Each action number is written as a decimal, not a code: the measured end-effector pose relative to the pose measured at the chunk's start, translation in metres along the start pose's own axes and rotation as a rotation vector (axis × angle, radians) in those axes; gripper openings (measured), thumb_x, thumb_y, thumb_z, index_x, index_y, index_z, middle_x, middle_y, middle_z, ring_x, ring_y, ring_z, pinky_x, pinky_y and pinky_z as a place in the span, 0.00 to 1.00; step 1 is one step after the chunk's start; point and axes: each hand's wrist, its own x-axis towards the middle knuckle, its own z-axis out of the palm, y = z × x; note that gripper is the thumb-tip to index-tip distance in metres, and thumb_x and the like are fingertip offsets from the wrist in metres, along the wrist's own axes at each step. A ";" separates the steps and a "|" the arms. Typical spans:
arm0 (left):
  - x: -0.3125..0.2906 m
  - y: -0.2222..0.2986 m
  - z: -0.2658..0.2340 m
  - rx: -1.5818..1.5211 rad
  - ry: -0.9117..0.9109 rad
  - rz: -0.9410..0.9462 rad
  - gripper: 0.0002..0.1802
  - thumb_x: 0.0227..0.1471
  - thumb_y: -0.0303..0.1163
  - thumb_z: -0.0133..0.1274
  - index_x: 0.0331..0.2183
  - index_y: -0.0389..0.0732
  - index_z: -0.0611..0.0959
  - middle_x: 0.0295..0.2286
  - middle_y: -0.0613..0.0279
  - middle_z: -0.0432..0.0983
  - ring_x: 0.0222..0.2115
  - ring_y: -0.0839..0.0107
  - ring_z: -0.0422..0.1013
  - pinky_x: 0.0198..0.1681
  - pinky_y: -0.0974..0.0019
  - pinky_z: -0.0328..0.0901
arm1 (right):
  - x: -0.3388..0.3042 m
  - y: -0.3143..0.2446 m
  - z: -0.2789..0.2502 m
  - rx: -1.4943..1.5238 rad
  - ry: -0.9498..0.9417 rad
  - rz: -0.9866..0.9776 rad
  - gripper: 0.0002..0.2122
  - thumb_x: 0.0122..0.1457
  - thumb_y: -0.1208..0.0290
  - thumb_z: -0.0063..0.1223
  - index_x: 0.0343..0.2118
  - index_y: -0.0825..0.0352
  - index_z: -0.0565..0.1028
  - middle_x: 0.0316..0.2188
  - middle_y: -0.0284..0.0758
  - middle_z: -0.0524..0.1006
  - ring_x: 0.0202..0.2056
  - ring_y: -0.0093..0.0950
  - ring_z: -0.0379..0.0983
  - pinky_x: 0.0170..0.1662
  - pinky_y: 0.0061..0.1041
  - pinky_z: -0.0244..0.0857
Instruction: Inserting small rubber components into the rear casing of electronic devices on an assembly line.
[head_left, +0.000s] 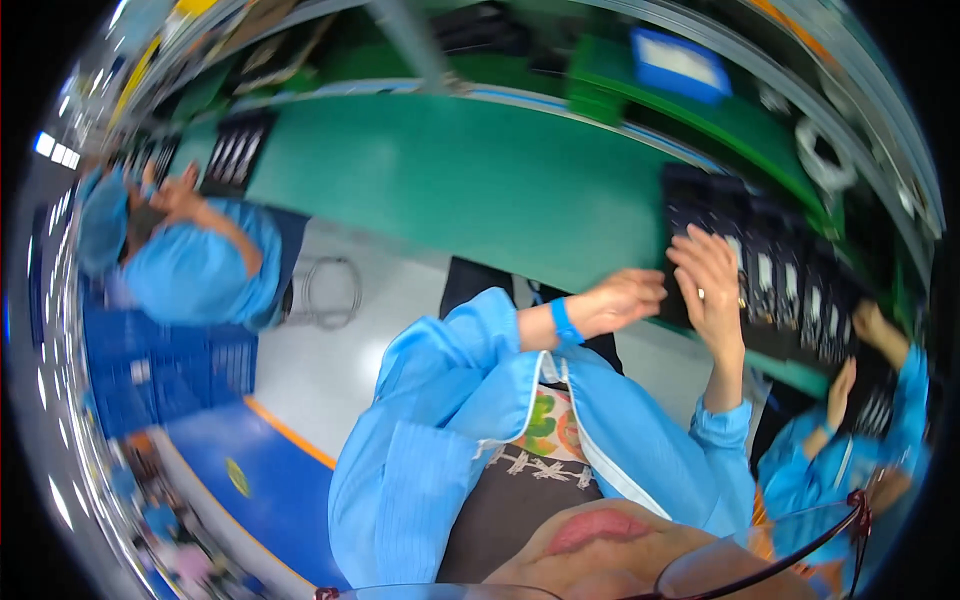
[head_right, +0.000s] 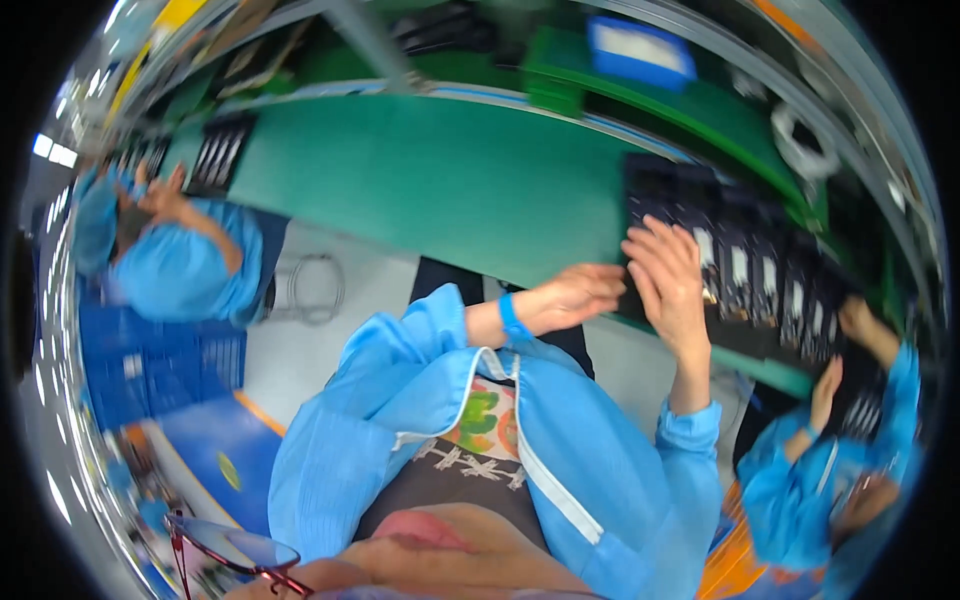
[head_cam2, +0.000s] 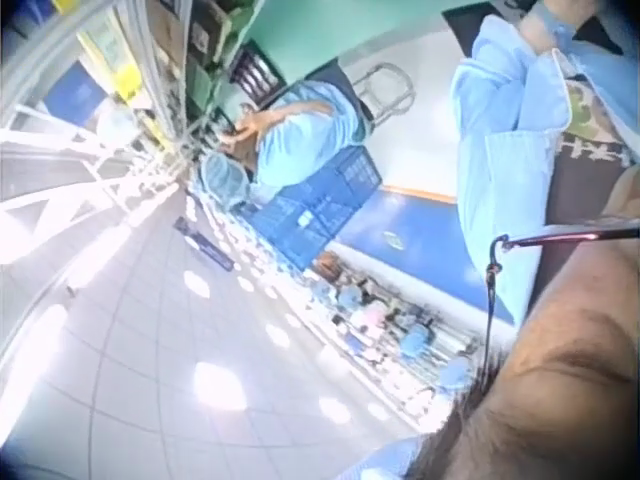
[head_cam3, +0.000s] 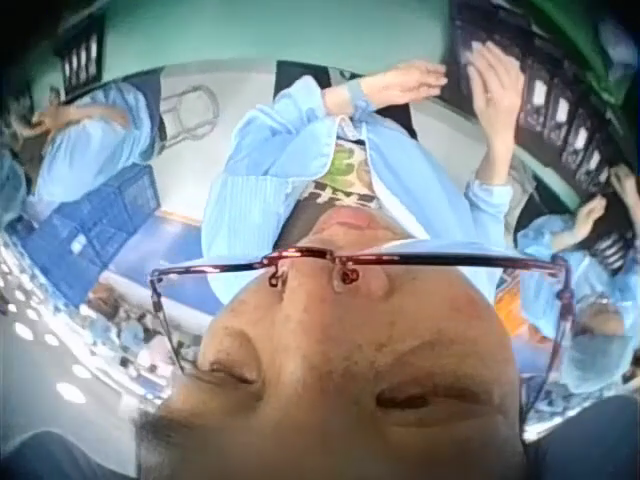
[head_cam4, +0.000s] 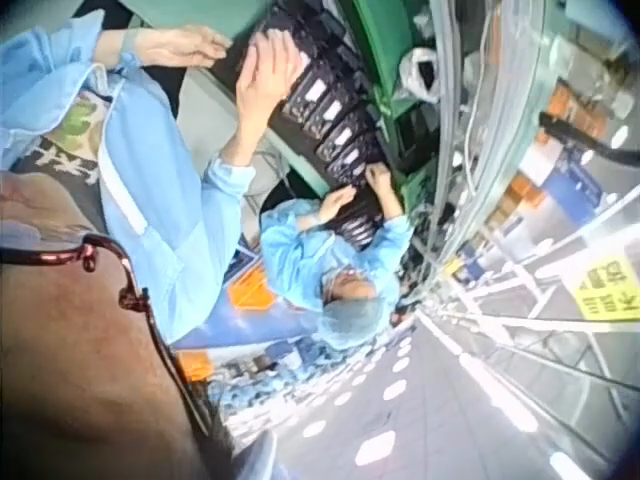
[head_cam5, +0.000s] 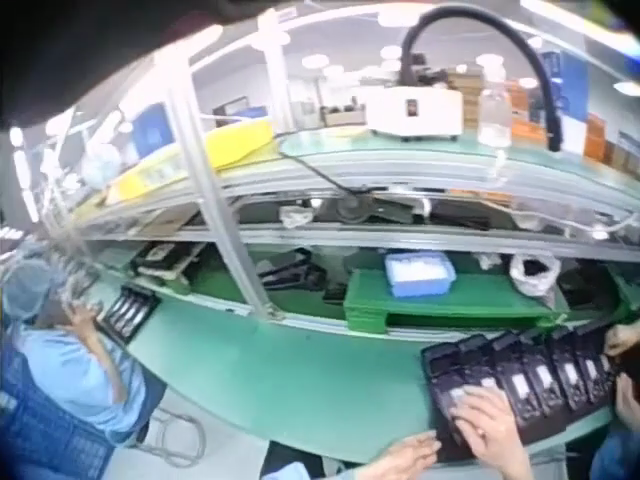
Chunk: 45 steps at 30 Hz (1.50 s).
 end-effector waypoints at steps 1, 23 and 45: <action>-0.003 -0.001 0.005 -0.080 -0.081 0.037 0.25 0.60 0.27 0.57 0.57 0.33 0.71 0.48 0.58 0.75 0.50 0.66 0.73 0.57 0.60 0.68 | 0.010 -0.008 0.006 0.042 -0.090 -0.012 0.08 0.62 0.74 0.53 0.41 0.68 0.80 0.48 0.39 0.79 0.61 0.40 0.67 0.66 0.46 0.51; -0.097 0.118 -0.093 -0.450 -0.525 0.357 0.22 0.67 0.29 0.47 0.59 0.31 0.71 0.45 0.54 0.78 0.48 0.65 0.76 0.55 0.62 0.72 | 0.105 -0.028 0.019 -0.069 -0.283 -0.155 0.07 0.52 0.76 0.64 0.33 0.70 0.78 0.39 0.41 0.80 0.44 0.44 0.75 0.48 0.39 0.69; -0.003 0.274 -0.131 -0.494 -0.509 0.445 0.38 0.62 0.38 0.38 0.65 0.21 0.53 0.66 0.32 0.47 0.68 0.43 0.46 0.72 0.46 0.43 | 0.203 -0.124 0.018 0.715 0.905 -0.792 0.12 0.66 0.59 0.46 0.40 0.53 0.81 0.32 0.24 0.74 0.27 0.18 0.70 0.25 0.20 0.62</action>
